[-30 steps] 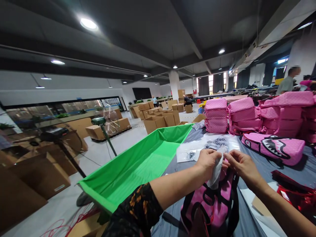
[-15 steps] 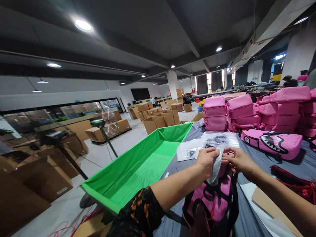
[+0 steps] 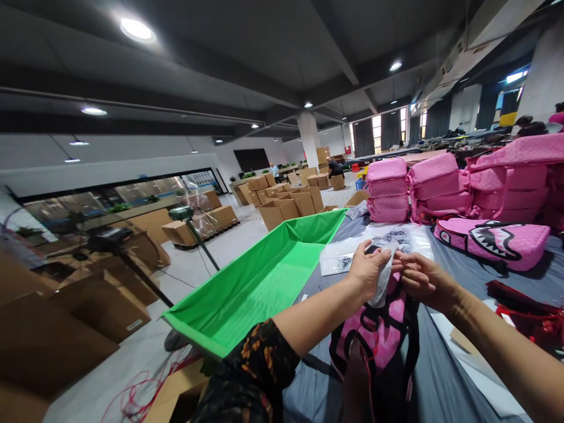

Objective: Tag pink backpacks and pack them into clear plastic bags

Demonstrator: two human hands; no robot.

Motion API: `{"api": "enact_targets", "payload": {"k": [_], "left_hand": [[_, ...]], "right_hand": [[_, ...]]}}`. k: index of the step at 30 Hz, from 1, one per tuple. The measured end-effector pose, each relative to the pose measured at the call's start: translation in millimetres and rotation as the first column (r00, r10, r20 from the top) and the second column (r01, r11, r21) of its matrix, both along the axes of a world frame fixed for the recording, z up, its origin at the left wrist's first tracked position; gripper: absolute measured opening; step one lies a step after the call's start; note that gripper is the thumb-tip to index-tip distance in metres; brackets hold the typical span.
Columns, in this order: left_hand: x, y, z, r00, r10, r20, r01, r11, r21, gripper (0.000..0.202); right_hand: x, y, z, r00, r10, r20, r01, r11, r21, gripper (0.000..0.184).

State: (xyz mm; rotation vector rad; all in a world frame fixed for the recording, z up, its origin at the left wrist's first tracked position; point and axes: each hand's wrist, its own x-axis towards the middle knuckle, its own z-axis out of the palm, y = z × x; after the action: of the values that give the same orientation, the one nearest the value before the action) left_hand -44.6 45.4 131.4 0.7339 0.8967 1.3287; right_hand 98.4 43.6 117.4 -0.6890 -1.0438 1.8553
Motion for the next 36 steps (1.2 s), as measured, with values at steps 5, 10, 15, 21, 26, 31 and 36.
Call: {"api": "enact_targets", "payload": {"k": [5, 10, 15, 21, 26, 31, 36], "left_hand": [[-30, -2, 0.1, 0.964, -0.249, -0.096, 0.250, 0.968, -0.008, 0.033], [-34, -7, -1.5, 0.917, -0.338, -0.212, 0.362, 0.928, 0.086, 0.056], [-23, -10, -3.3, 0.854, -0.131, -0.504, 0.306, 0.910, 0.281, 0.021], [-26, -8, -13.7, 0.600, 0.311, -0.737, 0.280, 0.781, 0.558, 0.041], [-42, 10, -15.6, 0.581, 0.316, -0.750, 0.250, 0.808, 0.534, 0.049], [-72, 29, -11.9, 0.722, 0.160, -0.673, 0.241, 0.853, 0.462, 0.047], [-108, 20, -31.9, 0.905, -0.036, -0.424, 0.211, 0.903, 0.373, 0.053]], "right_hand": [[-14, -22, -18.7, 0.923, -0.383, -0.051, 0.386, 0.919, 0.087, 0.044], [-26, -46, -38.4, 0.813, -0.556, -0.174, 0.582, 0.787, 0.204, 0.040], [-25, -58, -55.3, 0.758, -0.652, -0.012, 0.574, 0.658, 0.488, 0.029], [-27, -77, -103.7, 0.438, -0.898, -0.039, 0.149, 0.030, 0.988, 0.042], [-40, -62, -118.5, 0.253, -0.965, -0.067, -0.225, -0.127, 0.966, 0.074], [-39, -21, -115.2, 0.363, -0.932, -0.015, -0.252, -0.113, 0.961, 0.078], [-49, 3, -109.4, 0.513, -0.858, 0.028, -0.215, -0.096, 0.972, 0.068]]}}
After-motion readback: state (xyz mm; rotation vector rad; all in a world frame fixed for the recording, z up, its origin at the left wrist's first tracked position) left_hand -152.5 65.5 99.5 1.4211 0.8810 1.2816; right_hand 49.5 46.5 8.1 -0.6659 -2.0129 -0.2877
